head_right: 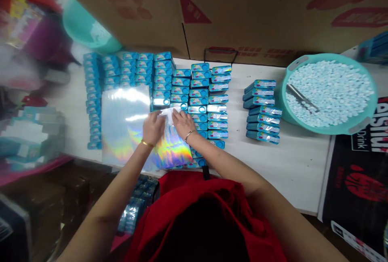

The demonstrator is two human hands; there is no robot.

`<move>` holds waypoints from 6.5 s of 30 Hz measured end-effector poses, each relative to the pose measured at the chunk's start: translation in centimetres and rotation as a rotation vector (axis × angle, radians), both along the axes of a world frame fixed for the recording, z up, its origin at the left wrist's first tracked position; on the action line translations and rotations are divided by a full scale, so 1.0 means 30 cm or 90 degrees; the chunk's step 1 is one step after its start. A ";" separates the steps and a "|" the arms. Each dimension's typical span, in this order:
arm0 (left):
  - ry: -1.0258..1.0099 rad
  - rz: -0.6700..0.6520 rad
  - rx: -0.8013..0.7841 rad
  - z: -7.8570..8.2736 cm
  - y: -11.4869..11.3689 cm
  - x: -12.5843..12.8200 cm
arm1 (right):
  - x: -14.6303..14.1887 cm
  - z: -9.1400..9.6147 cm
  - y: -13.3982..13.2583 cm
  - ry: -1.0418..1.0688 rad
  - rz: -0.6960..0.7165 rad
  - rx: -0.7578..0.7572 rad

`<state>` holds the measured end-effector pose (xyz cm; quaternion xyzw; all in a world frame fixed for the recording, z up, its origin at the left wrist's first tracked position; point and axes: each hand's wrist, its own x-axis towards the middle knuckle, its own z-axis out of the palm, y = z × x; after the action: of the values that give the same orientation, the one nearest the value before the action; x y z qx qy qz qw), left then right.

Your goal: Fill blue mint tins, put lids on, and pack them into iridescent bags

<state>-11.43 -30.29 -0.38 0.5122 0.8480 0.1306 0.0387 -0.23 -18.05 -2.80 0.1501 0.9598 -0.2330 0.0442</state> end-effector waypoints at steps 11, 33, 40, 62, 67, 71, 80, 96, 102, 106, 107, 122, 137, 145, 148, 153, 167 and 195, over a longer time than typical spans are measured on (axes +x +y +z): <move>-0.563 0.430 0.453 0.281 -0.052 0.377 | 0.268 0.148 -0.041 0.247 -0.330 -0.630; -0.295 0.237 0.060 -0.054 0.184 0.670 | 0.748 -0.022 0.103 0.090 -0.409 -0.161; -0.203 0.178 -0.018 -0.044 0.191 0.671 | 0.749 -0.076 0.089 0.093 -0.419 -0.213; 0.020 -0.226 -0.233 -0.012 0.297 0.540 | 0.447 0.022 0.395 0.213 -0.371 0.022; 0.002 -0.235 -0.272 -0.046 0.383 0.520 | 0.116 0.002 0.622 0.120 -0.277 0.103; -0.008 -0.207 -0.286 -0.077 0.410 0.531 | 0.066 -0.083 0.639 0.085 -0.265 0.097; -0.039 -0.252 -0.267 -0.075 0.510 0.558 | 0.157 -0.113 0.703 0.093 -0.227 0.110; -0.216 -0.369 -0.185 -0.073 0.652 0.656 | 0.302 -0.099 0.842 0.023 -0.270 0.183; -0.211 -0.089 0.029 0.051 0.256 0.201 | 0.274 -0.026 0.593 0.148 -0.258 0.118; -0.031 0.126 -0.058 0.043 0.000 -0.080 | 0.138 0.052 0.287 0.224 -0.117 0.044; -0.011 0.122 -0.097 0.033 -0.033 -0.114 | 0.091 0.067 0.219 0.237 -0.084 0.031; 0.036 -0.068 -0.011 0.008 0.026 -0.177 | -0.187 0.039 0.068 0.090 -0.067 -0.001; -0.289 0.250 0.374 0.134 -0.036 -0.007 | -0.155 0.009 0.110 0.266 -0.129 -0.175; -0.682 0.447 0.518 0.143 0.176 -0.035 | -0.081 0.111 0.102 0.337 -0.408 -0.670; -0.721 0.463 0.501 0.118 0.242 -0.027 | -0.082 0.110 0.159 0.355 -0.484 -0.698; -0.712 0.435 0.483 0.054 0.412 -0.038 | -0.070 0.120 0.338 0.406 -0.513 -0.566; -0.271 0.315 0.262 -0.085 0.861 -0.123 | -0.138 -0.072 0.780 0.397 -0.568 -0.331; -0.039 0.088 0.103 -0.128 0.827 -0.130 | -0.127 -0.201 0.770 0.304 -0.459 -0.253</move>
<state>-15.32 -5.48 -4.22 0.4497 0.8664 0.2167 0.0137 -4.04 5.05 -8.81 0.4048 0.7664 -0.4408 -0.2332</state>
